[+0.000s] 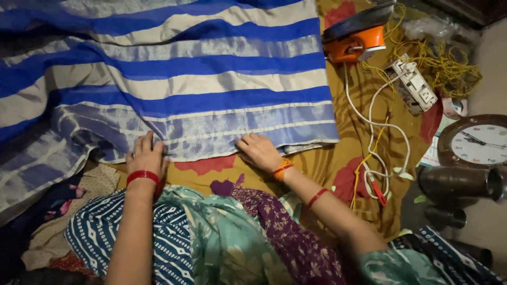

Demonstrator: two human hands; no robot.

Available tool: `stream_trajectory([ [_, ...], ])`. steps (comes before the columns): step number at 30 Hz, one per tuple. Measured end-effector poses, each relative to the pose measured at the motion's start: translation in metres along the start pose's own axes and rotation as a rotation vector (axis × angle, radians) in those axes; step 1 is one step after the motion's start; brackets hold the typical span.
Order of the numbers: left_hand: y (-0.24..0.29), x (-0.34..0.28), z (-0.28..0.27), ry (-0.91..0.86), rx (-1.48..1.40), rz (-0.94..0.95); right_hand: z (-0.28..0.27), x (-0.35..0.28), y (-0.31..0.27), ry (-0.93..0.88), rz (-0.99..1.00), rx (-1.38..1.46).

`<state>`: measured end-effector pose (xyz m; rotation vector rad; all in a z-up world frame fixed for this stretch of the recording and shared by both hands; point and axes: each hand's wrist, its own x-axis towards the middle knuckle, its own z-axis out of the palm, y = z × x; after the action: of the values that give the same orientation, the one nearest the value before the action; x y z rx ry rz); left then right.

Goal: Ironing a blue and silver striped cloth on a flat surface.

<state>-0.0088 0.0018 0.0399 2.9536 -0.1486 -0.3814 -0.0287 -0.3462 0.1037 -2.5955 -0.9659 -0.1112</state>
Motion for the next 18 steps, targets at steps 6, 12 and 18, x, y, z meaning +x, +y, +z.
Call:
stream_trajectory([
  [6, 0.003, 0.002, -0.009, -0.046, -0.053, -0.011, 0.039, -0.001, 0.017, 0.003, 0.092, -0.129],
  [12, -0.021, 0.008, 0.032, 0.147, -0.007, 0.044, 0.034, 0.005, 0.030, -0.018, 0.299, 0.081],
  [18, 0.023, -0.001, -0.006, 0.111, -0.037, 0.115, 0.004, 0.008, 0.001, -0.020, -0.004, 0.086],
])
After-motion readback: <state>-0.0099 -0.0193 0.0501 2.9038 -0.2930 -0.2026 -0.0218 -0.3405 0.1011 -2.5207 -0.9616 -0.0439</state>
